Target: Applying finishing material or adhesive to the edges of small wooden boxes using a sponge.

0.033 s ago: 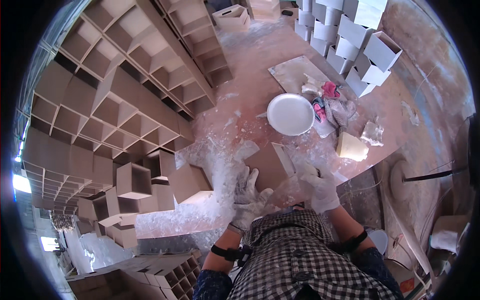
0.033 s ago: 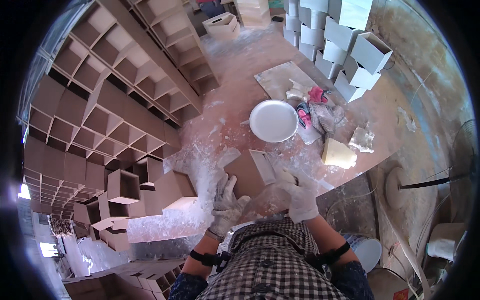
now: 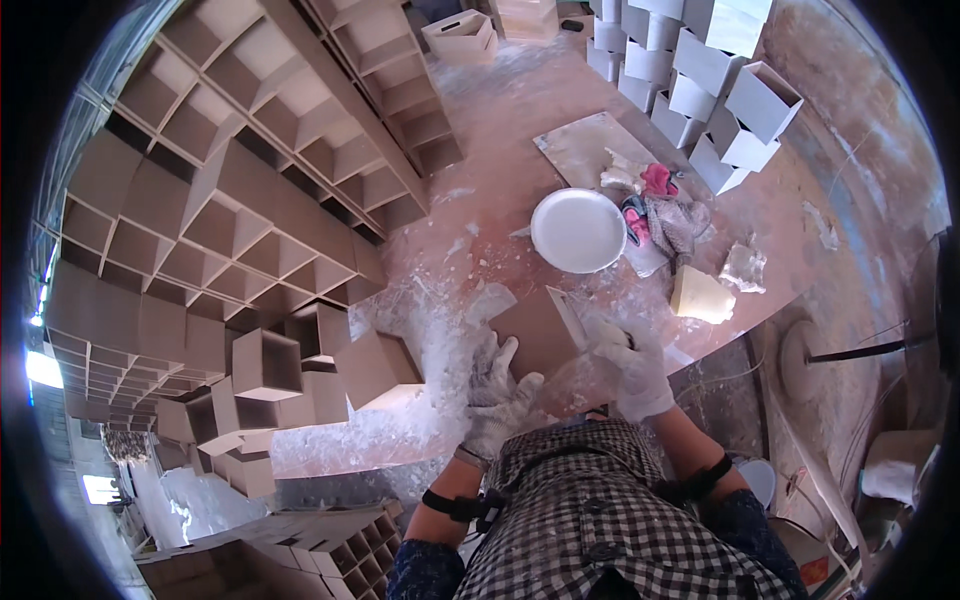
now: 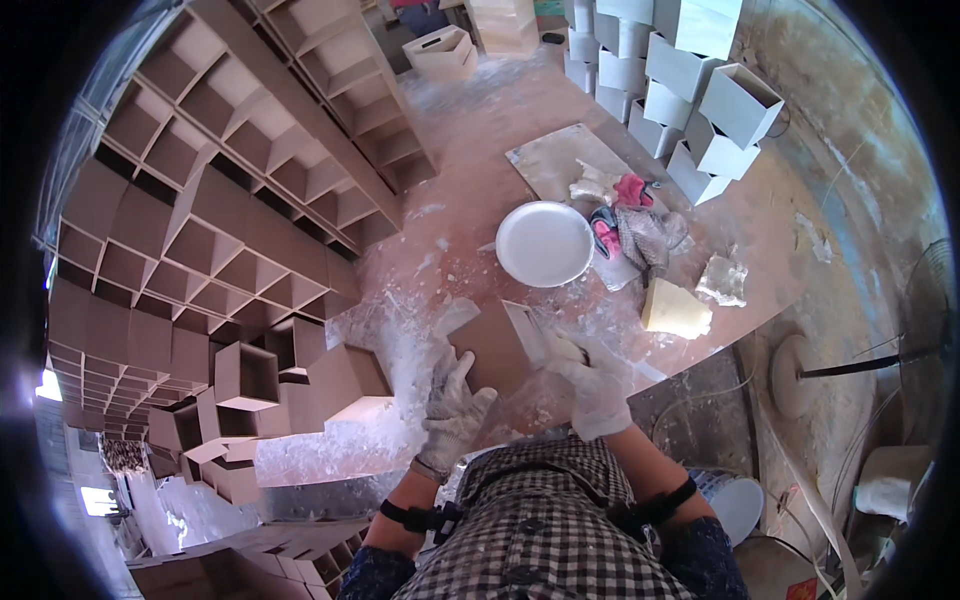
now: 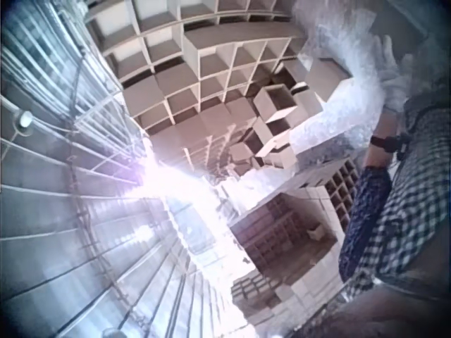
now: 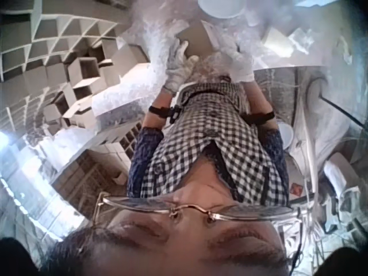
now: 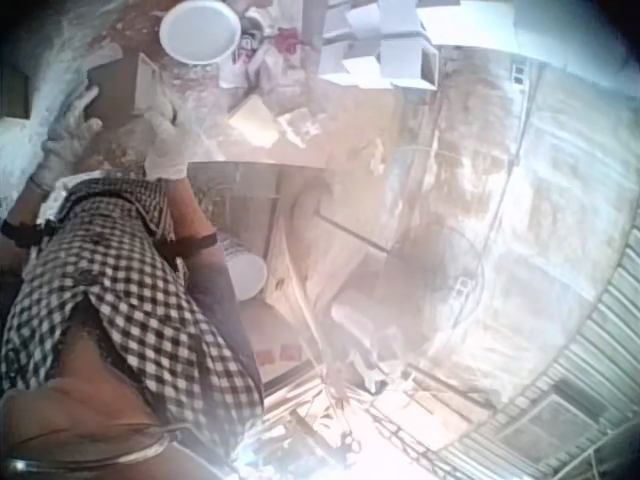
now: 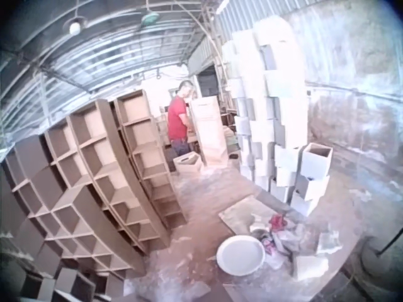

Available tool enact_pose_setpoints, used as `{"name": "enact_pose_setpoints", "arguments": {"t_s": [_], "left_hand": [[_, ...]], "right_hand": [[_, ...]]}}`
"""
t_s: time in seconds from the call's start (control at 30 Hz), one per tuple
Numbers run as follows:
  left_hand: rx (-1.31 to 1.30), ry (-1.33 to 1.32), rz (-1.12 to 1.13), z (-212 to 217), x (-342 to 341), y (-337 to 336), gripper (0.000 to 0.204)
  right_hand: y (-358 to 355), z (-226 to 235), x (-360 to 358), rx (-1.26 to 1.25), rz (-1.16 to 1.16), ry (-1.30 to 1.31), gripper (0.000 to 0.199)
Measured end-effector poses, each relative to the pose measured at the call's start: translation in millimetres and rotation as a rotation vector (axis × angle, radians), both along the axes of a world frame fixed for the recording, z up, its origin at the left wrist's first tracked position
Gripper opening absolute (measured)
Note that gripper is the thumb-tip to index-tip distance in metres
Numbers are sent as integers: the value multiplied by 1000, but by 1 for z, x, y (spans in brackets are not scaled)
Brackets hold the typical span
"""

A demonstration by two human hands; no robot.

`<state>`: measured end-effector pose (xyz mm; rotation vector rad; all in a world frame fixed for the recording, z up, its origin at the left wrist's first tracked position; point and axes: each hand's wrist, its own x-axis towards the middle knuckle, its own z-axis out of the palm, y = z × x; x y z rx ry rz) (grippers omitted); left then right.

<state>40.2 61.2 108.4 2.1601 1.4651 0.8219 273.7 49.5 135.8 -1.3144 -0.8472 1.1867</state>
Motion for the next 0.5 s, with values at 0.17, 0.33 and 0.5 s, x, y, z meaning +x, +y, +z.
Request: {"name": "enact_pose_setpoints", "arguments": {"t_s": [0.17,0.33,0.5], "left_hand": [[-218,-416,237,-5,31,13,56],[-623,-1178,255,39,43,19,47],[-987,-1620,368,-10,12,4,47]], "right_hand": [[32,16,-4,-150,154,267,33],[35,-2,5,-338,334,554,34],[35,1,-6,-302,381,527,30]]}}
